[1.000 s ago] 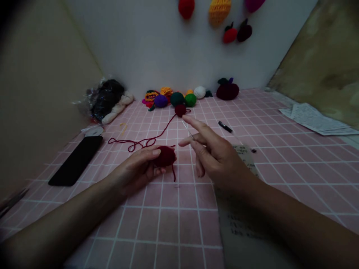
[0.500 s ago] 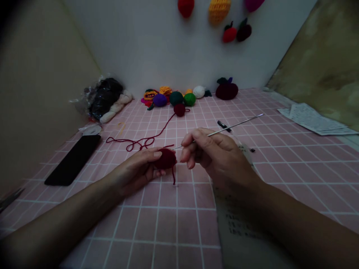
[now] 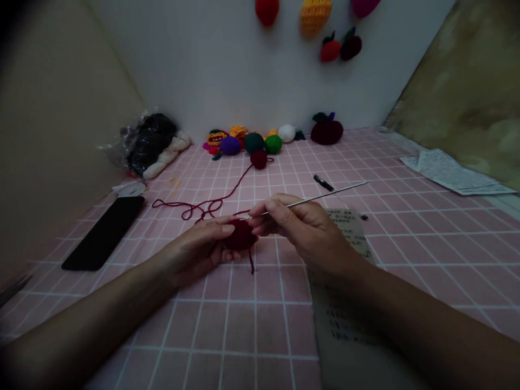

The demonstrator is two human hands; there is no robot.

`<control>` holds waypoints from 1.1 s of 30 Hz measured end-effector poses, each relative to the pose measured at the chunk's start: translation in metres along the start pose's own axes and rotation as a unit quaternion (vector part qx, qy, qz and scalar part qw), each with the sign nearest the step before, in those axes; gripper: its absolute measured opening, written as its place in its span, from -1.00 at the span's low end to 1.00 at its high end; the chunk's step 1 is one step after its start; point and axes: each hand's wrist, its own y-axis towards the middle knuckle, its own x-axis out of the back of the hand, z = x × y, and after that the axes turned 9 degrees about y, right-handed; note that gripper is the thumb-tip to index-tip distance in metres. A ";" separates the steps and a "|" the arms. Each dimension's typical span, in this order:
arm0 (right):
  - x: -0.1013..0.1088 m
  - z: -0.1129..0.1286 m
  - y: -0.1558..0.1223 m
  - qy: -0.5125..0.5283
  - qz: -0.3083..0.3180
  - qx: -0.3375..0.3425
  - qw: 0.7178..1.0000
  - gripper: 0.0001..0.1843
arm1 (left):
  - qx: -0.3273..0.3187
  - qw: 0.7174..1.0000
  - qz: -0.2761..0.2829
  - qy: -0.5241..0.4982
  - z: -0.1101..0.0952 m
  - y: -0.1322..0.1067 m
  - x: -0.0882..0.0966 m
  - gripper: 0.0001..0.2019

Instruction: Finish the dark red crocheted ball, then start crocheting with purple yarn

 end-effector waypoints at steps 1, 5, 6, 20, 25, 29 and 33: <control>0.000 0.000 0.000 0.000 0.000 -0.001 1.000 -0.73 | 0.001 1.000 -0.002 0.000 0.000 0.000 0.000 -0.72; 0.001 -0.001 0.000 0.008 -0.005 -0.001 1.000 -0.73 | 0.003 1.000 -0.010 -0.002 -0.001 0.000 -0.001 -0.69; 0.001 -0.001 0.000 0.010 -0.004 -0.002 1.000 -0.73 | 0.003 1.000 -0.010 -0.001 -0.001 0.000 -0.001 -0.68; 0.000 0.001 -0.001 0.014 0.011 0.004 1.000 -0.72 | 0.012 1.000 -0.023 0.010 -0.005 -0.001 -0.004 -0.55; 0.000 0.000 0.000 0.032 -0.003 0.023 0.999 -0.73 | 0.012 0.999 -0.031 0.014 -0.004 -0.001 -0.003 -0.62; 0.000 0.000 0.000 0.009 0.009 0.008 1.000 -0.73 | 0.009 1.000 -0.025 0.008 -0.003 0.000 -0.003 -0.65; 0.001 -0.001 0.000 0.007 0.014 0.007 1.000 -0.72 | 0.008 1.000 -0.029 0.004 -0.003 0.000 -0.003 -0.63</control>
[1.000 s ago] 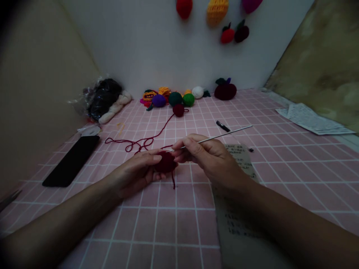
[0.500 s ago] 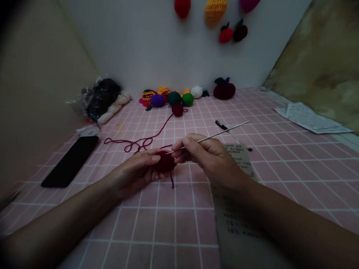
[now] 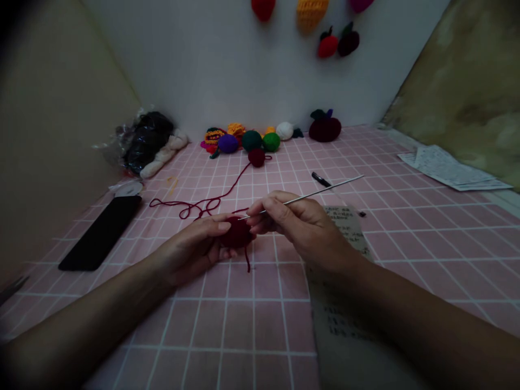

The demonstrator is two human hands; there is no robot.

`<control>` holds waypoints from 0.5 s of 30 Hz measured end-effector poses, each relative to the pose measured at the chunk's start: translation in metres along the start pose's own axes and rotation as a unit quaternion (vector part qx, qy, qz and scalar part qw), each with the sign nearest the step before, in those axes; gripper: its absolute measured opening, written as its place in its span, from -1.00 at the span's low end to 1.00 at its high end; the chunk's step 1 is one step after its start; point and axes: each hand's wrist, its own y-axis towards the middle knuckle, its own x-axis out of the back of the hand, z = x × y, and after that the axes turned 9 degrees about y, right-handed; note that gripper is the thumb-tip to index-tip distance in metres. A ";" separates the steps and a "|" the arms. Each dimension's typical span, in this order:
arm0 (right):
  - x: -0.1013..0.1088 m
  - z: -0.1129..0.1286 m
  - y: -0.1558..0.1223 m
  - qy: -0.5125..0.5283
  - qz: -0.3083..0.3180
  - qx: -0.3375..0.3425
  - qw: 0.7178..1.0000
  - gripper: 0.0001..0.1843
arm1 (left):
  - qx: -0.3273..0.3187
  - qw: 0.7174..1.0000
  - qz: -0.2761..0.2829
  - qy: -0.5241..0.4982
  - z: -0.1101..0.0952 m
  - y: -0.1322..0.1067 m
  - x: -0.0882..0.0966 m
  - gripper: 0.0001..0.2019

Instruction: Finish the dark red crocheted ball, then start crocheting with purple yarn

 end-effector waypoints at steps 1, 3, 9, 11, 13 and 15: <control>0.000 0.000 0.000 0.003 -0.002 0.002 1.000 -0.72 | 0.002 1.000 -0.003 0.002 0.000 0.000 0.000 -0.61; 0.000 0.000 0.000 0.010 -0.007 0.007 1.000 -0.72 | 0.004 1.000 -0.006 0.008 0.000 -0.001 0.000 -0.58; -0.001 0.001 0.000 0.016 -0.012 0.011 1.000 -0.73 | -0.001 1.000 0.008 0.019 0.000 0.000 0.002 -0.55; -0.002 0.001 0.000 0.010 -0.005 0.004 1.000 -0.72 | -0.001 1.000 0.013 0.016 0.000 0.000 0.002 -0.52; -0.002 0.001 0.000 0.004 -0.004 0.000 1.000 -0.72 | 0.000 1.000 0.017 0.016 0.000 0.000 0.002 -0.51; -0.002 0.001 0.000 0.000 -0.005 -0.003 1.000 -0.72 | 0.000 1.000 0.019 0.017 0.001 0.000 0.002 -0.53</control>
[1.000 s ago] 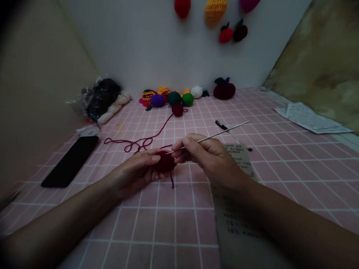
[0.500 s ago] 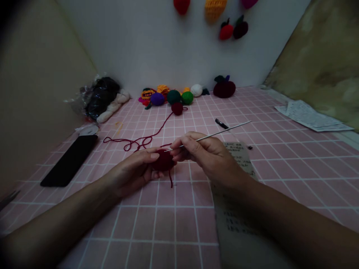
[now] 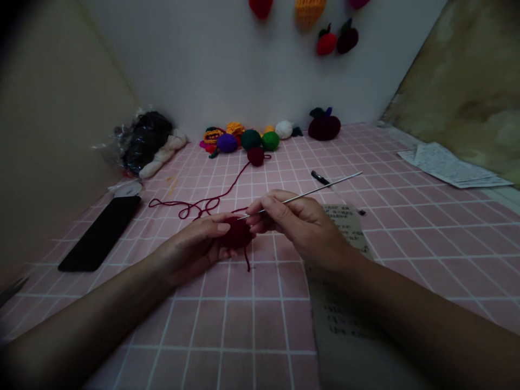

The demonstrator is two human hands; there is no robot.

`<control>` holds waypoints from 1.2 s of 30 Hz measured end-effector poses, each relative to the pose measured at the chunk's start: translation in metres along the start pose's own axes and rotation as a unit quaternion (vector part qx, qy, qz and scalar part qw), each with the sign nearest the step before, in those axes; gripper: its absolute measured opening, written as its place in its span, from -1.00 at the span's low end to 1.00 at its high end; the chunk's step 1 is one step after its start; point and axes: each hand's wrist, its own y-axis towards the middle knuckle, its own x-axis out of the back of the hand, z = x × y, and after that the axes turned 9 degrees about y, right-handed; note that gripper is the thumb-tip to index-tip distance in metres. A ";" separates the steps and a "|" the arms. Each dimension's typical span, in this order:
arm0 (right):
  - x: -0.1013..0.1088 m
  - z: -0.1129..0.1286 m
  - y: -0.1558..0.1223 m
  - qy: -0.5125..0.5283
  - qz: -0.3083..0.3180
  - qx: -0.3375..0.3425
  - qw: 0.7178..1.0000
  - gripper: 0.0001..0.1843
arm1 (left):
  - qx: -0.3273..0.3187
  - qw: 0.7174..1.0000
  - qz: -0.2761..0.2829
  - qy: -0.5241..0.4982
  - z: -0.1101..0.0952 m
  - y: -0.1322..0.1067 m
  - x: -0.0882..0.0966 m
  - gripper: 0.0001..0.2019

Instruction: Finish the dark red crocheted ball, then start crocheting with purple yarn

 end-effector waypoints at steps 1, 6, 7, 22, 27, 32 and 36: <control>0.000 0.000 0.000 0.000 -0.002 -0.001 1.000 -0.71 | 0.000 1.000 0.001 0.001 0.000 0.000 0.000 -0.54; 0.000 0.001 0.000 0.006 -0.006 0.003 1.000 -0.72 | -0.002 1.000 0.002 0.007 0.001 -0.001 0.001 -0.59; 0.000 0.001 0.000 0.007 -0.007 0.004 1.000 -0.72 | -0.002 1.000 0.002 0.008 0.001 -0.001 0.001 -0.59; 0.002 -0.001 0.001 -0.015 0.012 -0.002 1.000 -0.72 | -0.010 1.000 0.014 0.008 0.000 0.000 -0.001 -0.56; 0.001 0.001 0.000 -0.040 0.010 0.002 0.999 -0.71 | -0.009 1.000 0.012 0.012 0.003 0.000 0.002 -0.58; -0.002 0.008 -0.003 -0.206 0.052 0.051 0.976 -0.67 | -0.025 0.999 0.021 0.044 0.009 0.001 0.003 -0.71; -0.005 0.010 -0.007 -0.327 0.093 0.108 0.934 -0.67 | -0.033 0.995 0.027 0.088 0.009 0.000 0.002 -0.75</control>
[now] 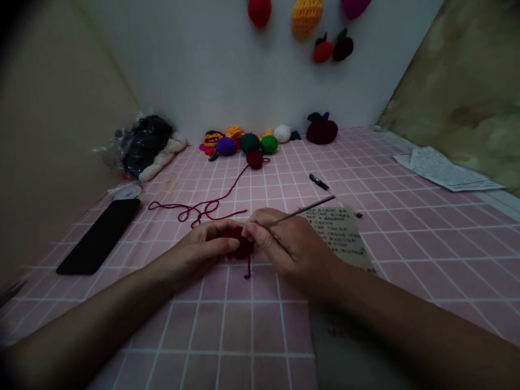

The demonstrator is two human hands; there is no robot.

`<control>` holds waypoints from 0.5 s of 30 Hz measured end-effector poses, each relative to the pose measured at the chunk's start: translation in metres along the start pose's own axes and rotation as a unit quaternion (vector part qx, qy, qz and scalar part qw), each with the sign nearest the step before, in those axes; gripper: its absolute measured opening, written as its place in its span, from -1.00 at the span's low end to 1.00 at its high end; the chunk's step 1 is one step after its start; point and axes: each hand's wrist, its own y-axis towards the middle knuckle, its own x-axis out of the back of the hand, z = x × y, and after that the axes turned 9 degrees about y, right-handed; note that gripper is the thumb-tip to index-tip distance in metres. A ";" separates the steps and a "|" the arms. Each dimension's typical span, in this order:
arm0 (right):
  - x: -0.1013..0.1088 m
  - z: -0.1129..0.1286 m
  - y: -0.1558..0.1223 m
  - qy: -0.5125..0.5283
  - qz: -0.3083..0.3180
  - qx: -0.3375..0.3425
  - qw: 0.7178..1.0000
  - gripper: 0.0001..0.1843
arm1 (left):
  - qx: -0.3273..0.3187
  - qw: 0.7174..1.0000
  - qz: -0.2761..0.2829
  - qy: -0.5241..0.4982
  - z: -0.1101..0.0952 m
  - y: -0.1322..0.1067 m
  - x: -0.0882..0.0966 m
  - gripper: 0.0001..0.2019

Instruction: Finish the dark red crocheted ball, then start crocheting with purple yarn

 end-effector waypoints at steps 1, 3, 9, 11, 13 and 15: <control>0.000 0.000 -0.001 0.005 -0.016 0.003 1.000 -0.67 | 0.003 1.000 -0.004 0.000 -0.001 0.000 0.000 -0.74; 0.000 0.000 -0.002 0.060 -0.072 -0.009 0.996 -0.67 | 0.008 1.000 -0.016 -0.012 -0.002 -0.001 -0.001 -0.71; -0.001 -0.007 0.004 0.303 -0.140 -0.143 0.932 -0.68 | 0.021 0.998 -0.008 -0.065 -0.002 -0.001 -0.001 -0.69; 0.000 -0.010 0.006 0.347 -0.153 -0.173 0.909 -0.70 | 0.024 0.996 0.002 -0.085 -0.002 -0.001 -0.001 -0.69; 0.000 -0.012 0.007 0.374 -0.160 -0.174 0.897 -0.73 | 0.027 0.995 0.006 -0.096 -0.004 -0.001 -0.002 -0.69; 0.000 -0.014 0.007 0.388 -0.160 -0.162 0.893 -0.75 | 0.033 0.994 0.000 -0.101 -0.005 -0.001 -0.003 -0.70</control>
